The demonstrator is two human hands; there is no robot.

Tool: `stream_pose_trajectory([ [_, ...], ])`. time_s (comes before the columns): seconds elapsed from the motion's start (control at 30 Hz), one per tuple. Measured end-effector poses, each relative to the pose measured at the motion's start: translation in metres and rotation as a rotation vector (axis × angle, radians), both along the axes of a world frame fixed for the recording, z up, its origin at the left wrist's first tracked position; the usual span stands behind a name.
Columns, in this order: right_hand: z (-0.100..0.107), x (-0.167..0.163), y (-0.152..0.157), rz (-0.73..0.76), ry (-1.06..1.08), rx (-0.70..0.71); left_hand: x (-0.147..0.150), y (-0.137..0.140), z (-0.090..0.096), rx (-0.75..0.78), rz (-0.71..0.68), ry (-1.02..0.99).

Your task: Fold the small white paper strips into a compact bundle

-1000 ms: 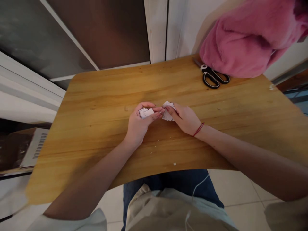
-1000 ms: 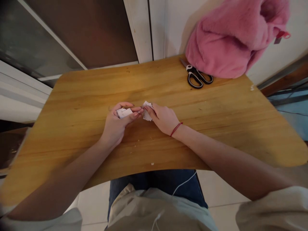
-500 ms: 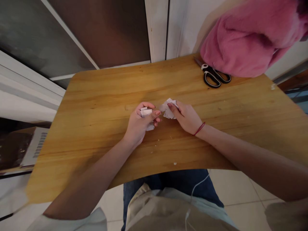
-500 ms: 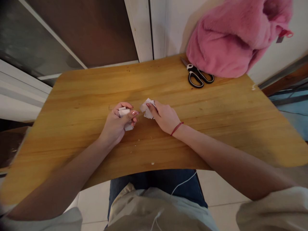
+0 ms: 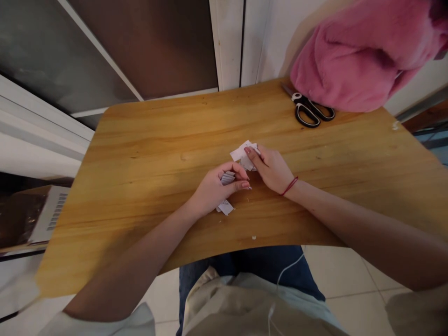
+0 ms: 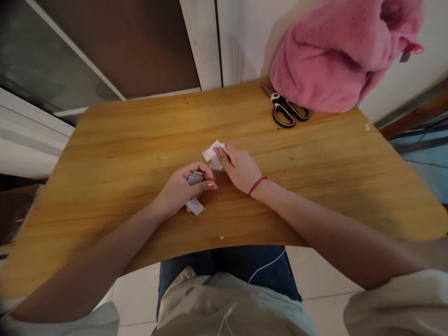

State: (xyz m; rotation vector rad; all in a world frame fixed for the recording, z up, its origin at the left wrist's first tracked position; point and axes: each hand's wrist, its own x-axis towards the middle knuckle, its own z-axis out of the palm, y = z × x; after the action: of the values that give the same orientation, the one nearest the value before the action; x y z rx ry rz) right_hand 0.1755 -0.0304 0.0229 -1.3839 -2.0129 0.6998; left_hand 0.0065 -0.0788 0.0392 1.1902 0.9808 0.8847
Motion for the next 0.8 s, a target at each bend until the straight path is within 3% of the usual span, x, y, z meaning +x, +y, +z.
stream_pose_trajectory([
  [0.47,0.003,-0.002,-0.002,-0.018,-0.036,-0.071,0.007,-0.013,0.004,-0.056,-0.248,0.141],
  [0.8,0.004,-0.002,-0.002,-0.016,-0.053,-0.091,0.011,-0.013,0.002,-0.099,-0.323,0.033],
])
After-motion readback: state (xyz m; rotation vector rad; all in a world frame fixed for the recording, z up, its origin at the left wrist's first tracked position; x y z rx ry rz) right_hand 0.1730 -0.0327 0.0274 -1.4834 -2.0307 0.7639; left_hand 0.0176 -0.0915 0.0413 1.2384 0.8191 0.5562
